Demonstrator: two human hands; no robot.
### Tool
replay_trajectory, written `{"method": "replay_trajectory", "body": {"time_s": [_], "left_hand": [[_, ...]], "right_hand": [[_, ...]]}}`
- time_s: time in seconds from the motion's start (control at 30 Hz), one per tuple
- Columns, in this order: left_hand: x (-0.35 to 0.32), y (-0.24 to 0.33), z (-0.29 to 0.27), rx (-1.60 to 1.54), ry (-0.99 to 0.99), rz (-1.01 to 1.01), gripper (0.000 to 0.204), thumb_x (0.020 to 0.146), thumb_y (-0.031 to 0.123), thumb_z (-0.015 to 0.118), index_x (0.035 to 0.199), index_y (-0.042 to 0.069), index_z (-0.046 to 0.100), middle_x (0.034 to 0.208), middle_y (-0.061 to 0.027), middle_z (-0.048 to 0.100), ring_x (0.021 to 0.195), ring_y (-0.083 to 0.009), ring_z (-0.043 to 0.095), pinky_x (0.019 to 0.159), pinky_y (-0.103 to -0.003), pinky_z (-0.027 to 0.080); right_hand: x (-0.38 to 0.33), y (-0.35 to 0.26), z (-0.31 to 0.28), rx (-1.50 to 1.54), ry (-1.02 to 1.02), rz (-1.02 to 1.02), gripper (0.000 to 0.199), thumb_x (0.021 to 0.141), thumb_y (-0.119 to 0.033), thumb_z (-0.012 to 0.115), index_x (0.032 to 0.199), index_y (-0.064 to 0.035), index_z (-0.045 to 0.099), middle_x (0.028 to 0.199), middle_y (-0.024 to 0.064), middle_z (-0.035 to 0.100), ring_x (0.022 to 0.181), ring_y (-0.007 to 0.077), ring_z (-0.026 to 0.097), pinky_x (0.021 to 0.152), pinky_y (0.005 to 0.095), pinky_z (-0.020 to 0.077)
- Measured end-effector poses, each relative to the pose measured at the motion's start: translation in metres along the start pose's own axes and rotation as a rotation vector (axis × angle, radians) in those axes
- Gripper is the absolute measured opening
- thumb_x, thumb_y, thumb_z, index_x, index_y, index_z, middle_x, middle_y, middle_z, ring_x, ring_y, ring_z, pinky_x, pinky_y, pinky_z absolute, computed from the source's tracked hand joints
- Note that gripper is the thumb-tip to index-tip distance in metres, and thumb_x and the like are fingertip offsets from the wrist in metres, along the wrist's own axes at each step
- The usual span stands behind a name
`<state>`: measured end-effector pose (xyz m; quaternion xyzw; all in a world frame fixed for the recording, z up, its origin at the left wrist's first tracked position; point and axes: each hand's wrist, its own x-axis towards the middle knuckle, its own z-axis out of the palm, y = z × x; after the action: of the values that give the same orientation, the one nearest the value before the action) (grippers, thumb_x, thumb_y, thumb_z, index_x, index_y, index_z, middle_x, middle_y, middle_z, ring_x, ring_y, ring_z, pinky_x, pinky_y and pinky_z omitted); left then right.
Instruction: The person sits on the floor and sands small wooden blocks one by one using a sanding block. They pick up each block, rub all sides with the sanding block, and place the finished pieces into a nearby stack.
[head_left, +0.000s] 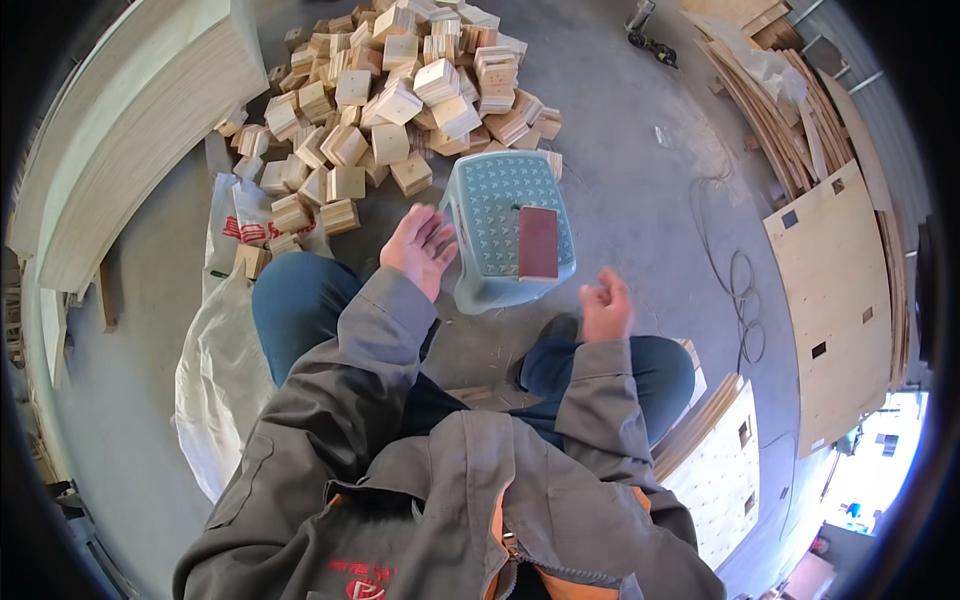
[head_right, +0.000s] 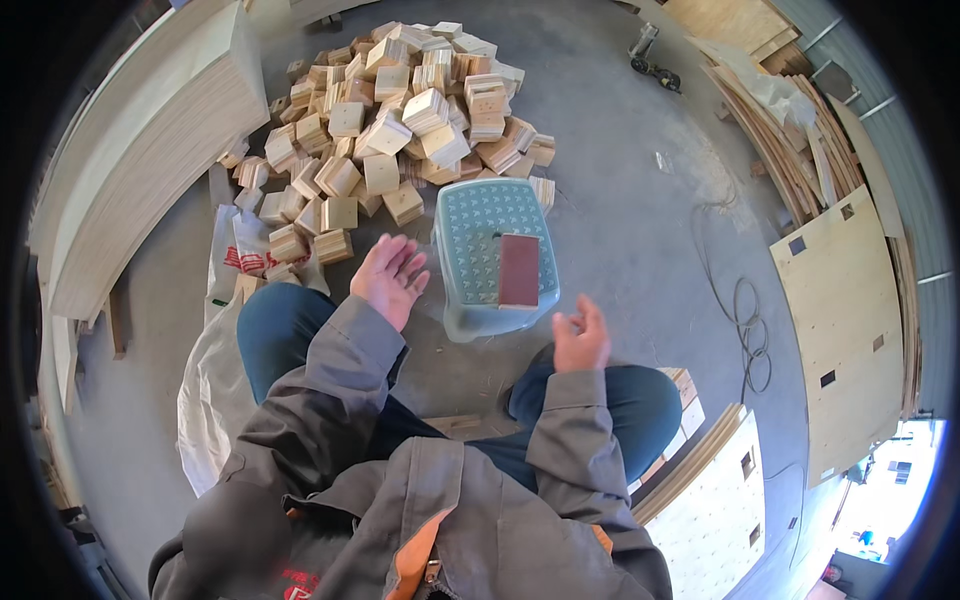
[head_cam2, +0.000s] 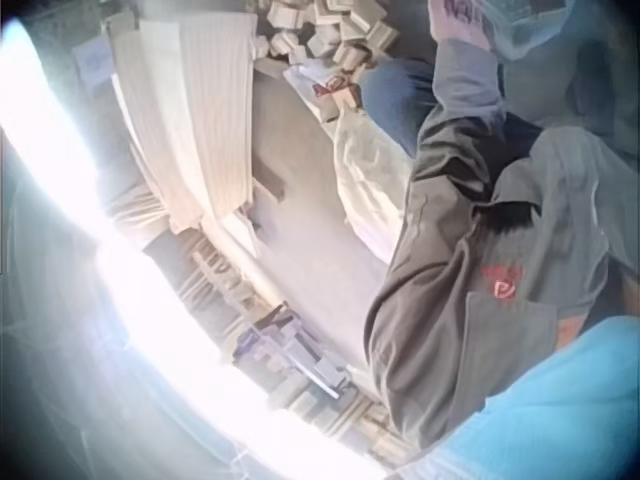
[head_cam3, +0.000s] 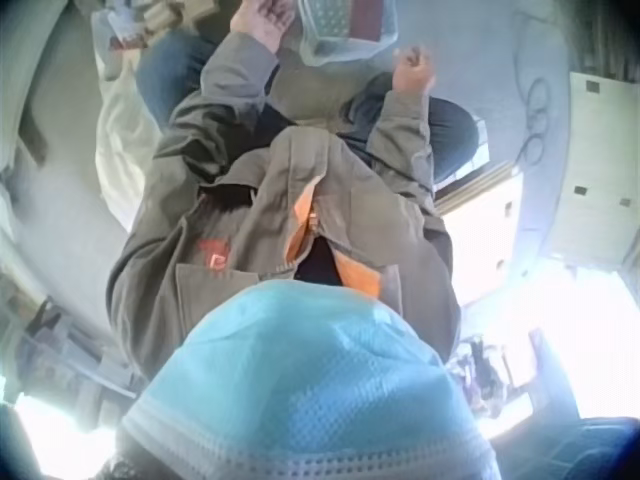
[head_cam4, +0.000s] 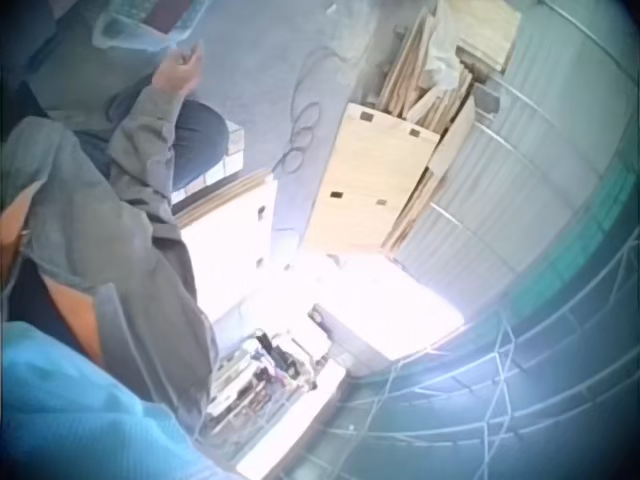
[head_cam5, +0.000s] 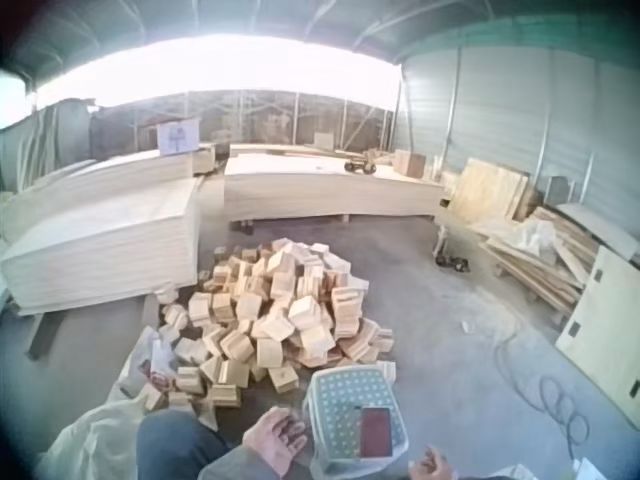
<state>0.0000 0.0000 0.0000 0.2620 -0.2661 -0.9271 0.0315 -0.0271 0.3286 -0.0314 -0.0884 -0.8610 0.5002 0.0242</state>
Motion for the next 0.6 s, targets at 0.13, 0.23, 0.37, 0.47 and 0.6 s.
{"method": "replay_trajectory", "body": {"time_s": [0.13,0.23,0.37,0.47,0.6], "left_hand": [[0.003,-0.018,0.007,0.202,0.184,-0.008,0.053,0.1,0.026,0.071,0.147,0.011,0.052,0.125,-0.0014,0.063,0.105,-0.0171,0.064,0.088,-0.039,0.052],[0.004,-0.027,0.015,0.331,0.176,0.019,0.057,0.099,0.021,0.073,0.149,0.009,0.051,0.127,-0.0024,0.061,0.106,-0.0157,0.063,0.086,-0.036,0.053],[0.027,-0.042,0.007,0.401,0.287,0.039,0.062,0.096,0.02,0.074,0.151,0.007,0.049,0.132,-0.0039,0.059,0.11,-0.0168,0.062,0.087,-0.035,0.051],[0.034,-0.047,0.004,0.477,0.352,0.085,0.064,0.094,0.019,0.075,0.152,0.008,0.049,0.133,-0.0037,0.058,0.114,-0.0168,0.06,0.089,-0.034,0.049],[0.048,-0.05,0.006,0.494,0.406,0.174,0.062,0.09,0.01,0.078,0.147,0.003,0.054,0.135,-0.0098,0.059,0.123,-0.0206,0.058,0.097,-0.034,0.05]], "right_hand": [[-0.008,-0.009,0.013,-0.018,-0.023,-0.099,0.07,0.085,-0.013,0.083,0.149,-0.0018,0.055,0.14,0.0183,0.063,0.109,0.0262,0.069,0.094,0.0403,0.0569],[-0.007,-0.026,0.015,-0.045,-0.026,-0.134,0.074,0.085,-0.014,0.084,0.151,-0.0015,0.052,0.142,0.0195,0.06,0.112,0.0272,0.067,0.095,0.0412,0.0562],[-0.001,-0.033,0.016,-0.166,-0.097,-0.177,0.081,0.083,-0.017,0.086,0.153,-0.0014,0.049,0.145,0.0208,0.057,0.117,0.0305,0.065,0.1,0.0434,0.0539],[0.003,-0.041,0.025,-0.199,-0.154,-0.17,0.086,0.081,-0.02,0.088,0.154,-0.0021,0.047,0.145,0.0224,0.057,0.125,0.0351,0.061,0.106,0.0454,0.0508],[0.02,-0.038,0.038,-0.297,-0.163,-0.311,0.092,0.079,-0.027,0.09,0.155,-0.0036,0.045,0.149,0.0244,0.052,0.137,0.0404,0.051,0.112,0.0492,0.0446]]}}
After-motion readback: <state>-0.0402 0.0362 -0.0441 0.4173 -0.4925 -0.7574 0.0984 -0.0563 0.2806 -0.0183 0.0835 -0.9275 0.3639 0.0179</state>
